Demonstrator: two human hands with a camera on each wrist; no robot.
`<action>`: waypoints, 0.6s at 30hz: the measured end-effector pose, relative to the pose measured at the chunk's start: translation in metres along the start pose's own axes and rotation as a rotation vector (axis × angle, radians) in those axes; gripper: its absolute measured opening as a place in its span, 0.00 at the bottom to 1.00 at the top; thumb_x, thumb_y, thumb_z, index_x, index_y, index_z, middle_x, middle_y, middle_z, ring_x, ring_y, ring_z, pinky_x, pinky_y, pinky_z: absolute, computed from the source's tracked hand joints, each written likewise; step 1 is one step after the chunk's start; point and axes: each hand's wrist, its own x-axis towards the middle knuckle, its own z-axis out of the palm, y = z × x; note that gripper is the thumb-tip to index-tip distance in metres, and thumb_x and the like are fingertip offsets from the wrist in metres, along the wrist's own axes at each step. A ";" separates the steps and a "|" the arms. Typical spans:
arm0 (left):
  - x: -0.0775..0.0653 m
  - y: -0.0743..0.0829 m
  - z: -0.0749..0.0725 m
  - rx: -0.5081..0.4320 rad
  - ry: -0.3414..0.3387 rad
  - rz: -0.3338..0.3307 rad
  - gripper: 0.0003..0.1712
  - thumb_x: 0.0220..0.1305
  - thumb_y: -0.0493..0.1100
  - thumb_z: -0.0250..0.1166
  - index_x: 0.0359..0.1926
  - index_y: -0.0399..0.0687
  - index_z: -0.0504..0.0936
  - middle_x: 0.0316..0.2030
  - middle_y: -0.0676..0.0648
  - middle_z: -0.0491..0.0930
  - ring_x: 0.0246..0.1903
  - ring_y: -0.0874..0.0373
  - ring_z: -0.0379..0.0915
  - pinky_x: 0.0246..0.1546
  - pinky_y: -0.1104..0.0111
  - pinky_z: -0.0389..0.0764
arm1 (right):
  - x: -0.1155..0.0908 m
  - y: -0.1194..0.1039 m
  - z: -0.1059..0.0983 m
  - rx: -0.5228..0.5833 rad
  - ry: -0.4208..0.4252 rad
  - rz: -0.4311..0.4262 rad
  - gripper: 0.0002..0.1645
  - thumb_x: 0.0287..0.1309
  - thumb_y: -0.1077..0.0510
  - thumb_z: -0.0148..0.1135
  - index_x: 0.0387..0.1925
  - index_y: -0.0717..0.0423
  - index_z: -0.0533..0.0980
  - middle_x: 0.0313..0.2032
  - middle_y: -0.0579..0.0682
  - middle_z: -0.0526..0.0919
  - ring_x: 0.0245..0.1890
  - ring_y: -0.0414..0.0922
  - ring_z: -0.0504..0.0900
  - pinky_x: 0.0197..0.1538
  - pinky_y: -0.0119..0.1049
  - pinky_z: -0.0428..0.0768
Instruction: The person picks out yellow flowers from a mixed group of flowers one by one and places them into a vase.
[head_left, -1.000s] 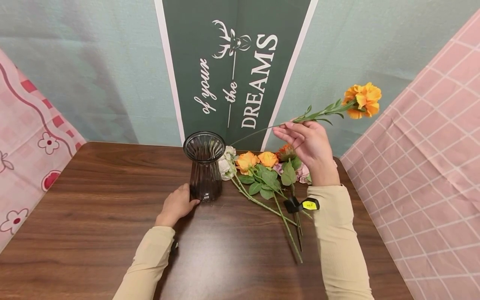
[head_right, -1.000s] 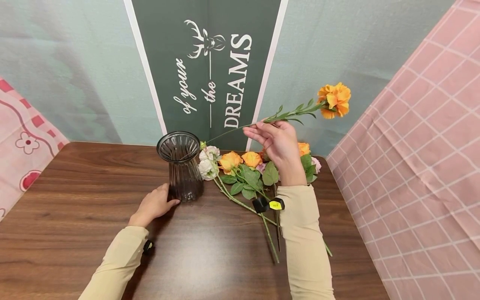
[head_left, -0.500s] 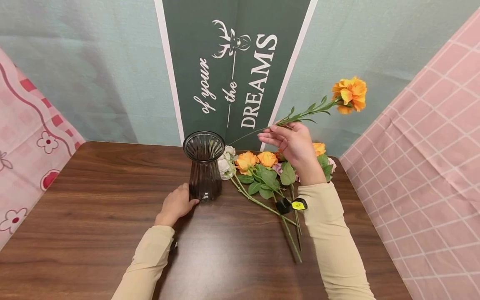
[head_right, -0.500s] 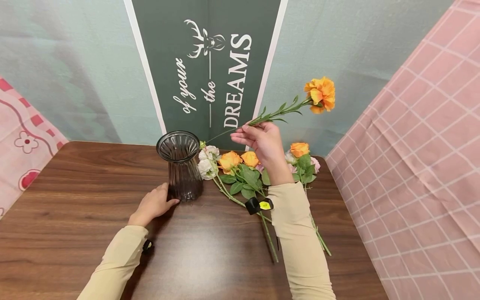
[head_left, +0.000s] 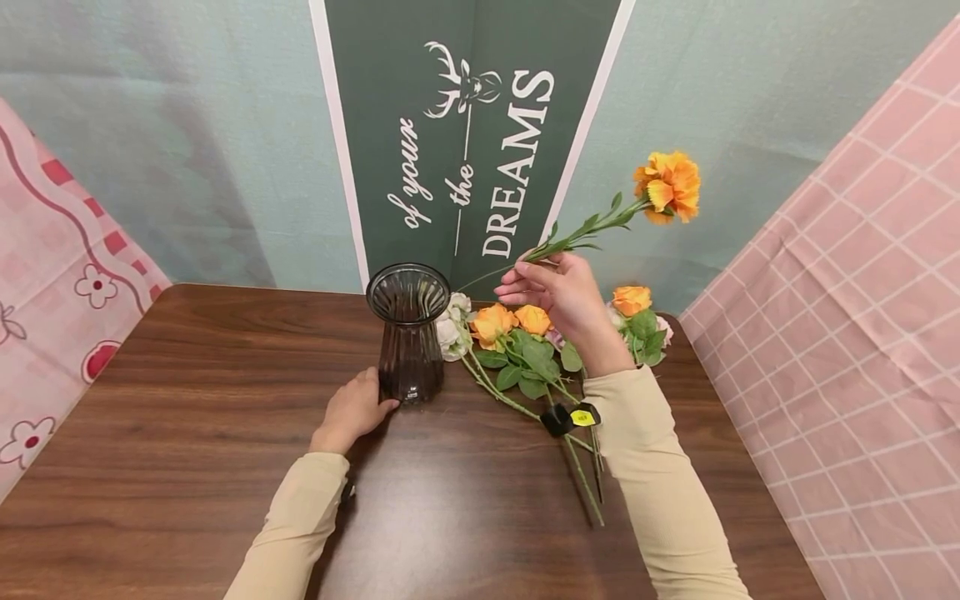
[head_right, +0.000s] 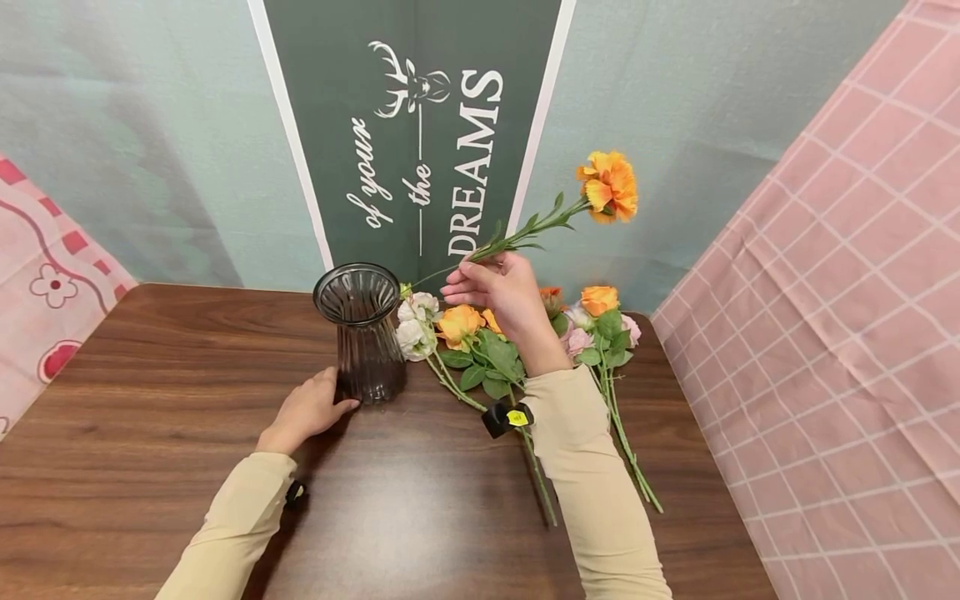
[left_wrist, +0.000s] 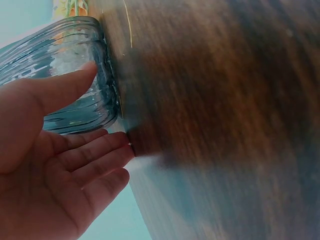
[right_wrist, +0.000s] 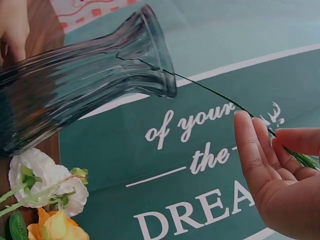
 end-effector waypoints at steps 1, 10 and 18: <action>0.000 0.000 0.000 -0.001 -0.001 -0.001 0.32 0.58 0.48 0.64 0.52 0.26 0.66 0.46 0.30 0.73 0.43 0.36 0.72 0.40 0.48 0.73 | 0.000 0.001 0.001 -0.013 -0.004 0.003 0.05 0.61 0.70 0.49 0.32 0.67 0.72 0.24 0.58 0.81 0.26 0.50 0.83 0.37 0.43 0.80; 0.000 0.000 0.001 -0.002 0.002 0.000 0.32 0.58 0.48 0.64 0.52 0.26 0.66 0.46 0.30 0.73 0.43 0.36 0.72 0.40 0.49 0.73 | 0.004 0.012 0.009 -0.085 -0.059 0.020 0.04 0.61 0.69 0.51 0.34 0.69 0.72 0.25 0.58 0.81 0.26 0.49 0.83 0.38 0.45 0.80; -0.001 0.001 0.000 -0.002 -0.009 0.000 0.34 0.58 0.48 0.64 0.53 0.25 0.65 0.48 0.29 0.72 0.45 0.36 0.71 0.42 0.49 0.72 | 0.008 0.020 0.015 -0.113 -0.085 0.033 0.05 0.61 0.69 0.51 0.36 0.69 0.72 0.24 0.57 0.81 0.24 0.49 0.83 0.34 0.43 0.81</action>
